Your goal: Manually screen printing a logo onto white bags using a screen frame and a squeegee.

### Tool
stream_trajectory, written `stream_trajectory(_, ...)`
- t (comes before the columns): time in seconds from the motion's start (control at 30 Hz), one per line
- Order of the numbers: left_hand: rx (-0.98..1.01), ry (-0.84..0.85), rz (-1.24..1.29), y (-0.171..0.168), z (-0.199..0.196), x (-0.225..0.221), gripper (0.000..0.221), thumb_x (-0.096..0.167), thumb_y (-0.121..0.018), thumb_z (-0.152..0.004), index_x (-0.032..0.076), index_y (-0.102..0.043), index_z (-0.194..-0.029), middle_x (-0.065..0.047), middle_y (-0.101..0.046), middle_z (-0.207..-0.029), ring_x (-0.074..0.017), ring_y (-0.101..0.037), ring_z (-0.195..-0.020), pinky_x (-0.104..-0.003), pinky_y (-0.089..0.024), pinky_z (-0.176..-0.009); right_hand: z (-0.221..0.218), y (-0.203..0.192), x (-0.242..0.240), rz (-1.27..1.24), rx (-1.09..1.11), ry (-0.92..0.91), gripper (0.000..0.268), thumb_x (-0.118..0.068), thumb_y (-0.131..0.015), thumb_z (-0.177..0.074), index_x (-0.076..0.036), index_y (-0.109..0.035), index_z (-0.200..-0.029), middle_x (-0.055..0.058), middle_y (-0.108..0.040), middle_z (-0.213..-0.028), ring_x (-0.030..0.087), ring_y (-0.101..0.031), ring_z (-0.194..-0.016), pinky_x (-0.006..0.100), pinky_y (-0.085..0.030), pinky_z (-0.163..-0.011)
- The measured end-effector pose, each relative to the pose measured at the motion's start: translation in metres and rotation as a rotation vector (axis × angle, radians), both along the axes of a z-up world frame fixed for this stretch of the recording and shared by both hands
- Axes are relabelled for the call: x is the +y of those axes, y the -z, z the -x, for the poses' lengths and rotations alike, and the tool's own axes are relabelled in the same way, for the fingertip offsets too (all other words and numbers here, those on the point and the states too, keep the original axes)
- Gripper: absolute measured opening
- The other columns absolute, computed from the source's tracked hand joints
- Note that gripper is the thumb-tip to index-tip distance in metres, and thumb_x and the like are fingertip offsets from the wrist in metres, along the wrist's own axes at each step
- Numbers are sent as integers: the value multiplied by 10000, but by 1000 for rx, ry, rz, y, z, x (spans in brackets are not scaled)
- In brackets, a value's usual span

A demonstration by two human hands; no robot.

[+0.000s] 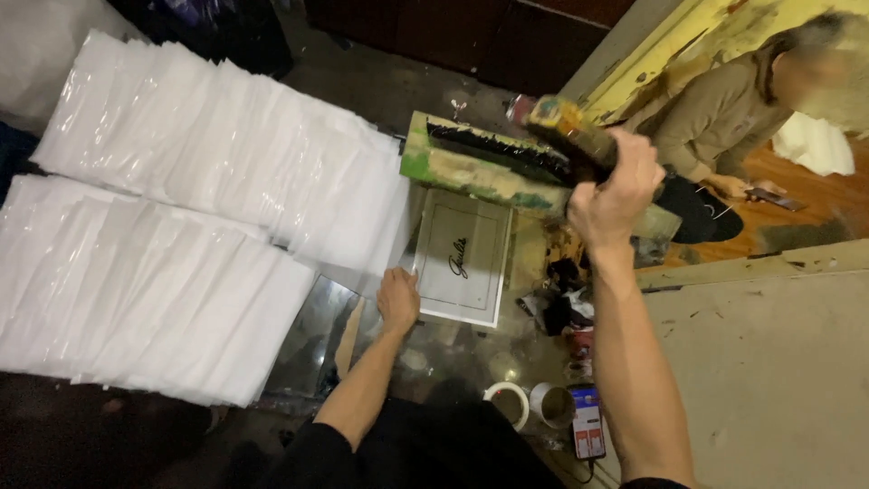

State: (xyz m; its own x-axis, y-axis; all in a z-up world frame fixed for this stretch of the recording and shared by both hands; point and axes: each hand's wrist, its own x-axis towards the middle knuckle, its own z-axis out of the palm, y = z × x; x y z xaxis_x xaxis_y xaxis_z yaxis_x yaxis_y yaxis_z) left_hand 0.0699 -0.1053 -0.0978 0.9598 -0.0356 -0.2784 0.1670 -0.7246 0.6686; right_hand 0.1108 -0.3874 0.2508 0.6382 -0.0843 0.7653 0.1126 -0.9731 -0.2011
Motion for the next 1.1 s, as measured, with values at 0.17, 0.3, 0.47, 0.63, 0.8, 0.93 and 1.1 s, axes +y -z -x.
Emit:
stream_trajectory(0.17, -48, -237, 189, 11, 12, 136, 233, 344, -642, -1090, 128, -669, -1008, -84, -808, -966, -329, -754, -907, -477, -533, -816, -27, -14, -16, 132, -21, -131, 532, -177, -590, -836, 70, -648, -1303, 281, -673, -1183, 484, -623, -1054, 556, -445, -860)
stream_trajectory(0.3, 9, -556, 145, 16, 40, 306, 271, 404, -706, -1077, 136, -727, -1046, -47, -788, -969, -234, -722, -901, -384, -538, -870, -35, -23, -21, 112, -29, -209, 497, -36, -659, -812, 112, -682, -1286, 307, -682, -1142, 510, -628, -996, 551, -461, -848)
stream_trajectory(0.47, -379, -656, -177, -36, 47, 449, 329, 366, -738, -1143, 48, -755, -1058, -132, -792, -983, -332, -728, -896, -469, -539, -833, -37, -21, -27, 70, 54, -199, 576, 142, -646, -917, 163, -636, -1492, 341, -726, -1249, 498, -715, -1067, 503, -550, -953)
stream_trajectory(0.63, -368, -588, -184, -59, -22, 348, 569, 185, -718, -1043, -3, -506, -1536, -253, -586, -1463, -462, -652, -1193, -557, -495, -1031, -35, -28, -24, 92, 46, -186, 518, 52, -656, -865, 154, -690, -1372, 297, -659, -1156, 473, -602, -968, 528, -477, -857)
stream_trajectory(0.8, -578, 604, -119, 16, -76, 173, 939, 394, -879, -851, 193, -438, -1655, -236, -349, -1764, -464, -332, -1624, -631, -346, -1199, -37, -31, -21, 105, 2, -159, 493, -26, -648, -827, 134, -685, -1292, 289, -652, -1101, 495, -609, -928, 554, -473, -811)
stream_trajectory(0.93, -312, 619, -300, 14, -77, 105, 638, 582, -206, -1126, 379, -279, -1726, 4, -200, -1830, -324, -111, -1692, -596, -156, -1317, -41, -28, -20, 108, 1, -158, 544, -76, -616, -762, 91, -662, -1277, 294, -688, -1144, 501, -637, -993, 569, -503, -866)
stream_trajectory(1.1, -231, 634, -62, 4, -40, 29, 618, 463, -152, -1156, 302, -474, -1659, -132, -342, -1776, -424, -240, -1650, -668, -196, -1272, -42, -20, -15, 47, 99, 40, 583, -44, -601, -772, 2, -648, -1351, 207, -716, -1265, 353, -669, -1170, 492, -492, -914)
